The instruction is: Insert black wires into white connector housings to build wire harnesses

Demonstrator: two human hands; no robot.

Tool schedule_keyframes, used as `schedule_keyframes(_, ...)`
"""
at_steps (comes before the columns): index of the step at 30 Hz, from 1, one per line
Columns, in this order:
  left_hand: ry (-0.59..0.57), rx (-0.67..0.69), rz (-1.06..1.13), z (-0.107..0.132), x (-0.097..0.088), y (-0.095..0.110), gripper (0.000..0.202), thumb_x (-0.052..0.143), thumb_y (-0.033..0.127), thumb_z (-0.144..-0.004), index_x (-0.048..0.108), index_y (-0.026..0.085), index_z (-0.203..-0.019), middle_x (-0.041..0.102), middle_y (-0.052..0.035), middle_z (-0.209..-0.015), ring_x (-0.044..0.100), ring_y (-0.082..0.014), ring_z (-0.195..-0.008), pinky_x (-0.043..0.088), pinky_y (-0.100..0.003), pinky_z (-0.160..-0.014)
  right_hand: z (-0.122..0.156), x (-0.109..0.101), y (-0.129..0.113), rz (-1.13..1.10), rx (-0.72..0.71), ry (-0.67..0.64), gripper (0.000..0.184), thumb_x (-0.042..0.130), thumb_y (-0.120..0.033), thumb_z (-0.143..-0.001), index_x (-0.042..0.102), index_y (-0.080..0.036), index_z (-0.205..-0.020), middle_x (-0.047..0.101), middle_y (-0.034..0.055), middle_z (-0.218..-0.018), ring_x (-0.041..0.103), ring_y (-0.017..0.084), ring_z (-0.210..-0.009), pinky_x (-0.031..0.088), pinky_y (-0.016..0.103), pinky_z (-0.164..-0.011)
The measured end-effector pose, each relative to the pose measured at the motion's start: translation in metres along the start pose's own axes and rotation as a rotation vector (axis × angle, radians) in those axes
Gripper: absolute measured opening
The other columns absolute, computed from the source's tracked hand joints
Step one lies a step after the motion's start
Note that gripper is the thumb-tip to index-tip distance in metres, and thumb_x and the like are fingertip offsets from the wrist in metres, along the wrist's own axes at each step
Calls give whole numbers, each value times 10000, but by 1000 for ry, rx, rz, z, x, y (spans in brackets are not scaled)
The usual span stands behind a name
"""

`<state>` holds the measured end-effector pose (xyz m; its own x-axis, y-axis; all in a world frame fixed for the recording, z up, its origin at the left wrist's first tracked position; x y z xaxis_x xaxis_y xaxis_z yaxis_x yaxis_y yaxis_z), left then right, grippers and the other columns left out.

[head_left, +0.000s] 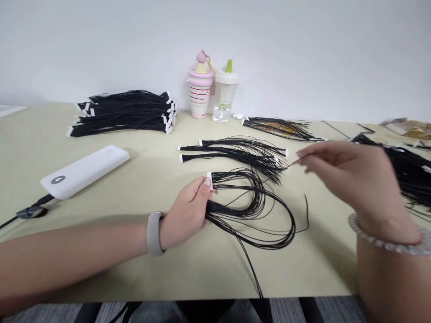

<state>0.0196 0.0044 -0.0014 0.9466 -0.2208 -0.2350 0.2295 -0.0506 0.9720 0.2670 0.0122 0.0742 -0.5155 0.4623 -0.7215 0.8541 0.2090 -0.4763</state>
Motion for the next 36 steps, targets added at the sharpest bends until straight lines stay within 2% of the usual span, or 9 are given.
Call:
schedule_keyframes(2,3,17,-9,0,0,0,332,305,436,-880,444,182,-716,427,25,-557,392,-94,-495,324,-210,-456,-3,-5,5,-336,50,202,188,621,-221,-727,686,-185,-899,674,69,-846,613,135,-707,451,278,-592)
schedule_keyframes(4,1,26,-11,0,-1,0,329,307,434,-880,439,185,-710,428,24,-558,398,-100,-506,329,-217,-469,-4,-3,6,-655,64,267,223,593,-189,-762,668,-182,-972,646,105,-997,612,124,-730,456,314,-633)
schedule_keyframes(7,-8,44,-16,0,-1,1,328,315,425,-879,431,188,-686,423,21,-544,399,-109,-509,326,-224,-471,-2,2,1,-783,88,299,292,563,-192,-799,613,-221,-1086,650,67,-789,531,62,-527,407,271,-493)
schedule_keyframes(10,-31,64,-26,0,-1,1,332,316,412,-881,408,189,-652,393,23,-514,385,-111,-504,316,-223,-469,6,12,-12,-707,45,123,328,571,-214,-801,551,-231,-1128,602,13,-641,559,89,-547,440,242,-490)
schedule_keyframes(13,-37,74,-41,1,-1,1,337,311,405,-884,395,187,-641,392,21,-523,372,-108,-511,310,-221,-474,17,27,-29,-487,-83,-167,96,552,-244,-814,600,-185,-872,605,7,-667,570,93,-591,475,231,-539)
schedule_keyframes(16,-41,81,-59,1,-1,3,339,313,405,-884,396,182,-642,405,18,-546,371,-105,-525,311,-220,-483,27,42,-40,-260,-262,-269,80,547,-207,-812,595,-172,-758,601,-1,-697,550,84,-634,447,214,-569)
schedule_keyframes(22,-56,73,-75,1,0,4,361,312,416,-885,368,181,-616,374,29,-501,358,-98,-494,305,-223,-477,38,57,-50,-158,-481,-262,100,493,-176,-843,574,-165,-786,590,2,-736,527,77,-675,420,198,-619)
schedule_keyframes(30,-62,44,-74,1,0,2,372,304,437,-884,390,182,-628,387,33,-479,364,-97,-476,301,-222,-468,41,60,-51,-147,-516,-171,77,492,-161,-834,566,-160,-813,604,20,-766,538,94,-694,430,215,-631)
schedule_keyframes(36,-64,40,-60,1,0,3,367,317,439,-877,392,183,-624,382,36,-472,368,-98,-471,307,-222,-462,42,64,-50,-93,-553,-190,113,462,-177,-852,571,-155,-834,606,37,-783,538,115,-717,432,240,-642)
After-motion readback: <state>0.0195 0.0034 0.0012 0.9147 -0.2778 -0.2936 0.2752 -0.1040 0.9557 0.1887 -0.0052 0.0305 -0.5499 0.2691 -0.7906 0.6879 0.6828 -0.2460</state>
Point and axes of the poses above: each hand's wrist, its own z-axis away from the middle knuckle, its own x-axis out of the palm, y = z × x, the point moved 2 cm from there along -z, towards the middle knuckle
